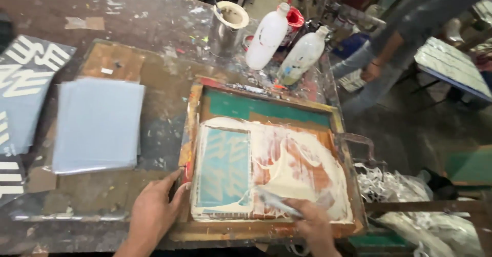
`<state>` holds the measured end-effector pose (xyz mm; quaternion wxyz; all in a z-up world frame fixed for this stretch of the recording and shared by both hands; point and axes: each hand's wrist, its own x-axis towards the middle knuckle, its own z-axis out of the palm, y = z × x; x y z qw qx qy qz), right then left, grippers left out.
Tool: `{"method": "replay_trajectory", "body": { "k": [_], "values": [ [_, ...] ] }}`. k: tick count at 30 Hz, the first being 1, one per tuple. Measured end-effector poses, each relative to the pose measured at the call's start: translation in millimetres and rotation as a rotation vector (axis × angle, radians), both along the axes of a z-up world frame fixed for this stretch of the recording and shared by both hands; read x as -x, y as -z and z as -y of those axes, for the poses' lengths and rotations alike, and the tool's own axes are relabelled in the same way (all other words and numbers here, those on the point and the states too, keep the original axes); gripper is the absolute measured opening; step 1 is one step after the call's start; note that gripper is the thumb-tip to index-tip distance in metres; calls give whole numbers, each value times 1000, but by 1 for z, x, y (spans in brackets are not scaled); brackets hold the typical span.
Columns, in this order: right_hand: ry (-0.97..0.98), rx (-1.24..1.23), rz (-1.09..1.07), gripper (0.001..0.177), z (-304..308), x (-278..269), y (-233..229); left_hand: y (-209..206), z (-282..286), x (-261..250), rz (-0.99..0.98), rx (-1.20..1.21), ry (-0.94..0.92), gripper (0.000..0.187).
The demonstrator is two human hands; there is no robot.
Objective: The person performs screen printing by placing a light blue sheet under a screen, pouring white ink, and using a squeegee to spread the ink across the screen. They lift the screen to reveal the printed design and stack the finished sheet with others.
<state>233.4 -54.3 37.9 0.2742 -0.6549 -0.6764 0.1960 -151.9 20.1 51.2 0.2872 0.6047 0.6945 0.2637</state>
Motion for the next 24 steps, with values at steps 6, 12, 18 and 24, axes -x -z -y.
{"method": "replay_trajectory", "body": {
  "k": [6,12,18,24],
  "values": [
    [-343,-227,49,44,-104,88,-13,-20,-62,-10,-2,-414,442,44],
    [-486,-355,83,37,-174,105,18,24,-122,-26,-171,-520,769,42],
    [-294,-168,27,53,-60,122,19,40,-9,-18,-32,-473,725,41],
    [-235,-22,42,56,34,128,20,71,87,-3,14,-395,713,52]
  ]
}}
